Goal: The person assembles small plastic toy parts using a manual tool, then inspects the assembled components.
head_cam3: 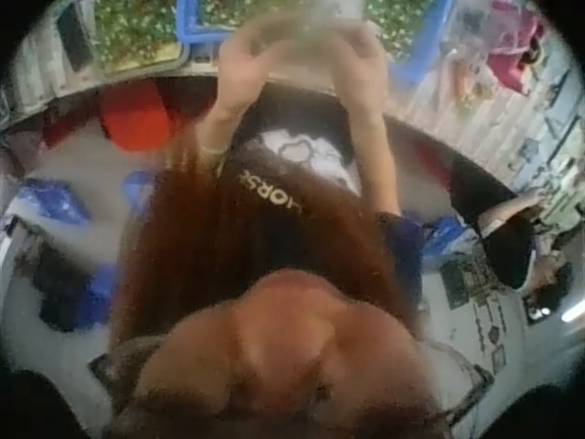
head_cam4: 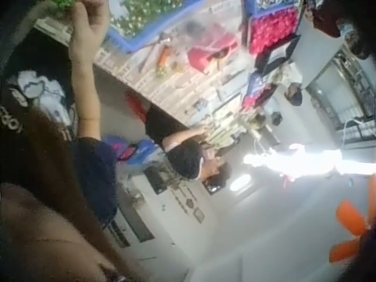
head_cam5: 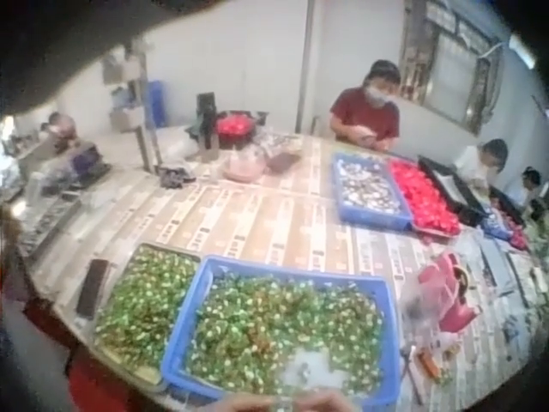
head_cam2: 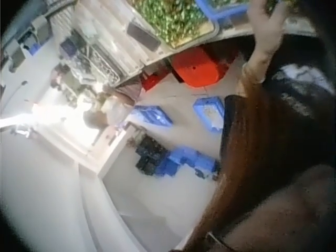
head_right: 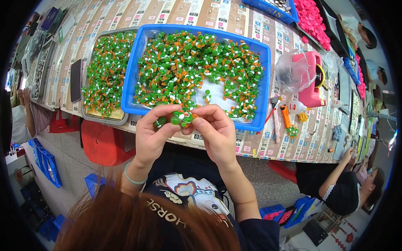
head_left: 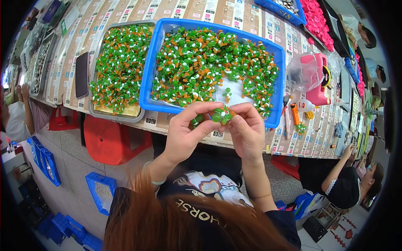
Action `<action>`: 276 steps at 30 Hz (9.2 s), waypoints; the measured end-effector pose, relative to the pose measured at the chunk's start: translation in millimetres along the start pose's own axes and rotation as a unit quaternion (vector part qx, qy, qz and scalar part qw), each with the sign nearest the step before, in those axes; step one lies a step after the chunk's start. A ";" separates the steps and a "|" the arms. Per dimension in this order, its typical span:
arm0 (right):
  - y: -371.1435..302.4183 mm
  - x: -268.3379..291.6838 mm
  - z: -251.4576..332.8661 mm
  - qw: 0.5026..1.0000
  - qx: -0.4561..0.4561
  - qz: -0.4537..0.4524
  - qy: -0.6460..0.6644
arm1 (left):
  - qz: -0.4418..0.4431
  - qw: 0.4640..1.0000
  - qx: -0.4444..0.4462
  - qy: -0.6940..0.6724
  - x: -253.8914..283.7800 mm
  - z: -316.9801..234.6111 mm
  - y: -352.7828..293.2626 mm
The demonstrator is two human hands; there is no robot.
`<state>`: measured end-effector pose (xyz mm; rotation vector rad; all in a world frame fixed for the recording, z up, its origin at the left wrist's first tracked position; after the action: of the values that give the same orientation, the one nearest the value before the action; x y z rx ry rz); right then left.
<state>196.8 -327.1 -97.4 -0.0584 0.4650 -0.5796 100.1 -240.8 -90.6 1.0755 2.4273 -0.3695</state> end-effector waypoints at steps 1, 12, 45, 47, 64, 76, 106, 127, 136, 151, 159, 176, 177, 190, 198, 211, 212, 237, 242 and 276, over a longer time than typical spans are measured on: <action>-1.0 -1.0 -0.4 1.000 -0.001 0.001 0.000 | 0.003 0.999 0.023 -0.028 1.8 2.7 -1.2; -23.0 12.5 18.2 0.987 0.104 -0.066 -0.105 | 0.040 0.990 0.104 -0.090 -8.8 17.3 -7.3; -50.4 298.4 90.3 0.634 0.028 -0.392 -0.666 | 0.013 0.990 0.068 0.122 -128.8 66.7 0.3; -39.6 303.1 86.1 0.626 -0.048 -0.358 -0.692 | 0.007 0.991 0.076 0.111 -130.1 73.8 0.9; -57.5 210.1 116.4 0.948 0.276 -0.125 -0.097 | 0.016 0.993 0.030 0.111 -105.0 67.9 3.7; -54.8 94.8 83.8 0.852 0.231 -0.109 -0.458 | 0.002 0.974 -0.085 0.211 -97.6 59.9 -11.3; -66.6 305.7 76.3 0.544 0.032 -0.340 -0.766 | 0.003 0.983 0.145 -0.116 -132.5 93.6 -1.1; -54.1 153.5 85.9 0.955 0.006 0.084 -0.284 | 0.012 0.966 0.146 -0.212 -152.4 101.5 -27.8; -44.5 131.5 101.0 0.860 0.095 0.275 -0.420 | 0.144 0.882 0.433 -0.121 -146.3 102.1 -34.3; -68.1 80.8 57.3 0.830 0.075 -0.045 -0.551 | -0.015 0.937 0.246 -0.249 -88.5 78.1 -20.5; -70.4 73.8 52.4 0.801 0.103 -0.041 -0.588 | -0.007 0.959 0.196 -0.205 -82.5 73.9 -24.1; -71.6 77.5 59.0 0.777 0.129 -0.031 -0.615 | -0.001 0.985 0.143 -0.100 -82.4 75.5 -23.6; -71.5 77.3 58.1 0.778 0.121 -0.018 -0.617 | -0.002 0.985 0.143 -0.100 -81.9 75.5 -24.2; -70.5 84.2 51.8 0.823 0.037 0.065 -0.563 | 0.007 0.994 0.096 -0.048 -78.6 78.5 -27.0; -69.1 86.1 58.3 0.854 0.018 0.110 -0.508 | 0.020 0.996 0.083 -0.031 -79.5 73.8 -30.8; -73.0 77.1 76.4 0.762 0.157 0.026 -0.628 | 0.028 0.978 0.097 -0.182 -85.8 69.7 -29.6; -72.3 78.0 73.7 0.762 0.156 0.026 -0.628 | 0.026 0.977 0.099 -0.186 -85.6 70.9 -29.9; -67.9 89.7 63.8 0.867 0.001 0.088 -0.491 | 0.021 0.979 0.113 -0.169 -84.8 77.1 -29.7; -70.6 83.5 70.2 0.789 0.130 0.037 -0.600 | 0.006 0.971 0.116 -0.210 -84.2 79.9 -30.6; -78.7 139.5 89.6 0.863 0.091 -0.135 -0.478 | -0.030 0.961 0.133 -0.242 -87.9 93.8 -26.2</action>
<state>298.3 -475.2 -59.6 -0.2196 -0.5807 -0.7862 160.3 -352.1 -125.1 0.8857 2.0087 -0.8889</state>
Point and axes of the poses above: each hand's wrist, its own y-axis towards the middle knuckle, its own x-axis out of the back of the hand, z = x × y, the point moved 5 cm from there along y, towards the middle knuckle, and after that the axes turned 14 degrees about -y, right-handed, at the moved point
